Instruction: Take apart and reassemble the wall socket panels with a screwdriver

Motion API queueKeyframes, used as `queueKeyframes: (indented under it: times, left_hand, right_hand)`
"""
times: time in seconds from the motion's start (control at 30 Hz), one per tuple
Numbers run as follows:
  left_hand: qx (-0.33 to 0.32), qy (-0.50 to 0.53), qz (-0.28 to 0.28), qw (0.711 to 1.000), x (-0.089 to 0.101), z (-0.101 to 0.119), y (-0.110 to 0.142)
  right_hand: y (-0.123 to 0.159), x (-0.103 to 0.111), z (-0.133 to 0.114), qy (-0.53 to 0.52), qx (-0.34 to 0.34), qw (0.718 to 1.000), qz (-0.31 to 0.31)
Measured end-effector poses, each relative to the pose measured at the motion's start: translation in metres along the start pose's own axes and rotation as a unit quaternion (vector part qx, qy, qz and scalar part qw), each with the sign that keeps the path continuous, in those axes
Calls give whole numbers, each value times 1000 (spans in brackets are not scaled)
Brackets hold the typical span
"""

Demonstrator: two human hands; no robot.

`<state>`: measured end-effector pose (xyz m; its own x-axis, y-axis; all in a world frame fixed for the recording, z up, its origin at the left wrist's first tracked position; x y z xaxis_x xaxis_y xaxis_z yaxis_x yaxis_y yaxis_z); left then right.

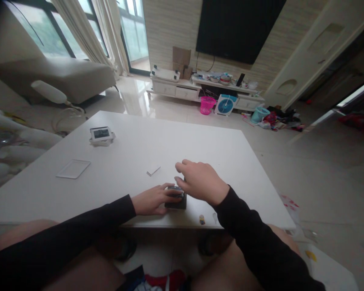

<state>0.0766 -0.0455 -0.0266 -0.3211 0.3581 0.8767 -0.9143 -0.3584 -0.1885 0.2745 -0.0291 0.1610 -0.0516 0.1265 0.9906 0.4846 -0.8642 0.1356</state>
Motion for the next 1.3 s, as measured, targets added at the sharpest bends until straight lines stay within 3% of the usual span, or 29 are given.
queueKeyframes:
  times: [0.07, 0.23, 0.43, 0.67, 0.97, 1.17, 1.3]
  left_hand:
    - [3, 1, 2, 1000, 0, 0, 0]
    - [11, 3, -8, 1000, 1, 1, -1]
    - [10, 2, -10, 1000, 2, 1, -1]
    - [12, 4, -10, 1000, 2, 1, -1]
    - [5, 13, -1, 1000, 2, 1, 0]
    - [9, 15, -6, 1000, 3, 2, -2]
    - [10, 14, -15, 1000, 3, 2, -2]
  right_hand:
    - [-1, -1, 1, 12, -11, 1000, 2]
    - [-1, 1, 3, -27, 76, 997, -11]
    - [-2, -1, 2, 12, 1, 1000, 3]
    - [1, 0, 6, -31, 80, 996, -6]
    - [-3, -2, 4, 21, 2, 1000, 6]
    - [0, 2, 4, -42, 89, 995, -15]
    - [-2, 1, 4, -42, 74, 996, -3]
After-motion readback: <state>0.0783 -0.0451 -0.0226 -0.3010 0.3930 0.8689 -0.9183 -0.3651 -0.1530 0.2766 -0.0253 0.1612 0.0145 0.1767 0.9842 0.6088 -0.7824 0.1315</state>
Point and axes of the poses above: each hand's wrist, its own y-axis away from the middle knuckle, its own x-axis out of the back of the hand, z = x × y, the point moved 1 cm from there along -y, towards the middle knuckle, and after that the axes turned 10 degrees about -x, right-handed, at the moved point
